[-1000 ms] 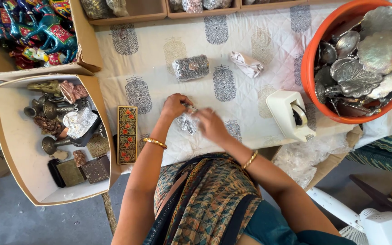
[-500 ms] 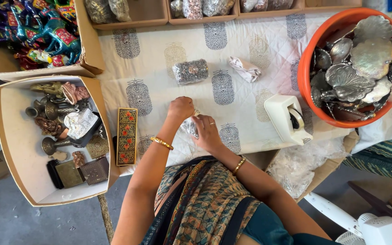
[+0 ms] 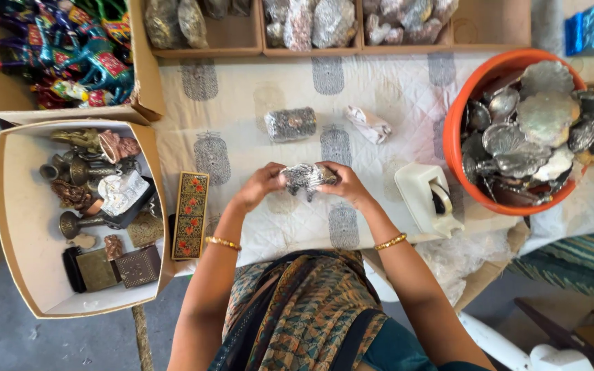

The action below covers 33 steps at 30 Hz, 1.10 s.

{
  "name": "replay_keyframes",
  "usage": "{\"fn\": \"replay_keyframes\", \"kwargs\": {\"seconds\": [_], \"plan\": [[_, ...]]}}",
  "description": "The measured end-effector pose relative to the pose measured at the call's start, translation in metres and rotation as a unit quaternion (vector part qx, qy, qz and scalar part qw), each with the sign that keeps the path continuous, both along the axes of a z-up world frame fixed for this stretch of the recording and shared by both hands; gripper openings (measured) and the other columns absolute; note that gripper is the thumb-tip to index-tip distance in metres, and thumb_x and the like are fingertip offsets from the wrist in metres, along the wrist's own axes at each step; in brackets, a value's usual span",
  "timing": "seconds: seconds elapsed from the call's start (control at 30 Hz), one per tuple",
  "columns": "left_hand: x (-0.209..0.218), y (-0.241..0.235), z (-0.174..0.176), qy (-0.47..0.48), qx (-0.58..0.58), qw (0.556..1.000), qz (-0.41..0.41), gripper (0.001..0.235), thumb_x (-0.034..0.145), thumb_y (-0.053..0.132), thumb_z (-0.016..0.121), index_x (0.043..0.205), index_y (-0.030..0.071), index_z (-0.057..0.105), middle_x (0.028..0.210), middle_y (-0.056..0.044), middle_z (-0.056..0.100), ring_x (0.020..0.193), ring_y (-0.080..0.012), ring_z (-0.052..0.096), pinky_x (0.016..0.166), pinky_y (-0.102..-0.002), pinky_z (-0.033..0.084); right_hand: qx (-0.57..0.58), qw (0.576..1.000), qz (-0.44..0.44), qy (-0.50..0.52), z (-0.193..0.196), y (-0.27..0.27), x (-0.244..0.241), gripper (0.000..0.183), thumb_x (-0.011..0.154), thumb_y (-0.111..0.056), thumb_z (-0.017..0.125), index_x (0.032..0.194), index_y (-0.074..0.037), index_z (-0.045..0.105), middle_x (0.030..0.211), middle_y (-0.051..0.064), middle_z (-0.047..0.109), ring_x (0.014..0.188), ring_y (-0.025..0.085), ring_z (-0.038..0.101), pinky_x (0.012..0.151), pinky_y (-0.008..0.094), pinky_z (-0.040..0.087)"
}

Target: Wiping and cleaning a small decorative horse figurine with a cloth at a workstation.

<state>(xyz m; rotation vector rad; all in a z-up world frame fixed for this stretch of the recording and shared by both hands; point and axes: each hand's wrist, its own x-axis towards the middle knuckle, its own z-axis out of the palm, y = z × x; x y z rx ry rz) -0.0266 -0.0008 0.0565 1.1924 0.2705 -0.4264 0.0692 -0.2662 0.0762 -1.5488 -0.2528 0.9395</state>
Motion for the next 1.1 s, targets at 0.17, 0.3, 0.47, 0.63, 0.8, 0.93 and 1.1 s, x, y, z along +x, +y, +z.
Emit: {"fn": "replay_keyframes", "kwargs": {"seconds": [0.17,0.3,0.47,0.63,0.8,0.93,1.1], "plan": [[-0.009,-0.012,-0.023,-0.039,0.020,0.996,0.084,0.040,0.085,0.013,0.079,0.119,-0.006,0.069,0.109,-0.012,0.072,0.098,-0.0171,0.065,0.092,-0.035,0.055,-0.040,0.994,0.019,-0.096,0.034,0.036,0.009,0.068,0.064,-0.022,0.094,0.123,-0.005,0.063,0.110,0.004,0.071,0.098,0.013,0.067,0.086,0.028,0.057],[-0.003,0.001,0.014,-0.096,-0.046,0.970,0.219,0.049,0.088,0.025,0.078,0.131,0.005,0.064,0.126,-0.007,0.068,0.119,-0.0179,0.060,0.105,-0.036,0.048,-0.075,0.976,0.037,-0.202,0.061,0.065,0.043,0.067,0.062,-0.030,0.096,0.116,-0.004,0.067,0.105,0.004,0.073,0.096,0.013,0.068,0.087,0.029,0.055],[-0.015,0.022,-0.020,-0.122,0.546,0.810,0.177,0.063,0.086,0.039,0.076,0.138,0.007,0.059,0.143,-0.016,0.056,0.140,-0.0319,0.042,0.119,-0.053,0.029,-0.041,0.952,0.037,-0.301,0.099,0.144,0.137,0.069,0.064,-0.033,0.094,0.120,-0.007,0.064,0.108,0.004,0.074,0.098,0.015,0.071,0.089,0.030,0.058],[-0.028,0.014,-0.023,-0.133,0.670,0.726,0.080,0.077,0.084,0.059,0.066,0.146,0.014,0.052,0.156,-0.018,0.037,0.148,-0.0365,0.027,0.122,-0.060,0.010,-0.039,0.896,0.028,-0.442,0.092,0.240,0.219,0.061,0.064,-0.023,0.094,0.116,-0.007,0.065,0.108,0.009,0.075,0.099,0.022,0.071,0.089,0.034,0.057],[-0.028,0.012,-0.026,-0.144,0.679,0.712,0.105,0.068,0.092,0.058,0.061,0.145,0.016,0.054,0.156,-0.018,0.041,0.149,-0.0346,0.030,0.124,-0.060,0.014,-0.058,0.852,0.024,-0.520,0.055,0.296,0.257,0.057,0.060,-0.013,0.093,0.111,-0.007,0.068,0.110,0.012,0.072,0.102,0.031,0.069,0.092,0.039,0.055],[-0.025,0.015,-0.025,-0.141,0.688,0.705,0.097,0.067,0.093,0.057,0.060,0.144,0.015,0.054,0.154,-0.018,0.042,0.148,-0.0353,0.030,0.122,-0.061,0.014,-0.102,0.831,0.022,-0.547,0.050,0.315,0.258,0.055,0.058,-0.011,0.094,0.108,-0.009,0.069,0.109,0.009,0.072,0.106,0.032,0.064,0.094,0.041,0.053],[-0.026,0.014,-0.022,-0.140,0.681,0.712,0.100,0.065,0.092,0.052,0.061,0.145,0.015,0.055,0.155,-0.018,0.042,0.148,-0.0347,0.031,0.122,-0.061,0.015,-0.131,0.795,0.015,-0.592,0.037,0.322,0.255,0.058,0.059,-0.006,0.093,0.110,-0.011,0.068,0.112,0.008,0.071,0.113,0.033,0.057,0.098,0.042,0.049]]}}
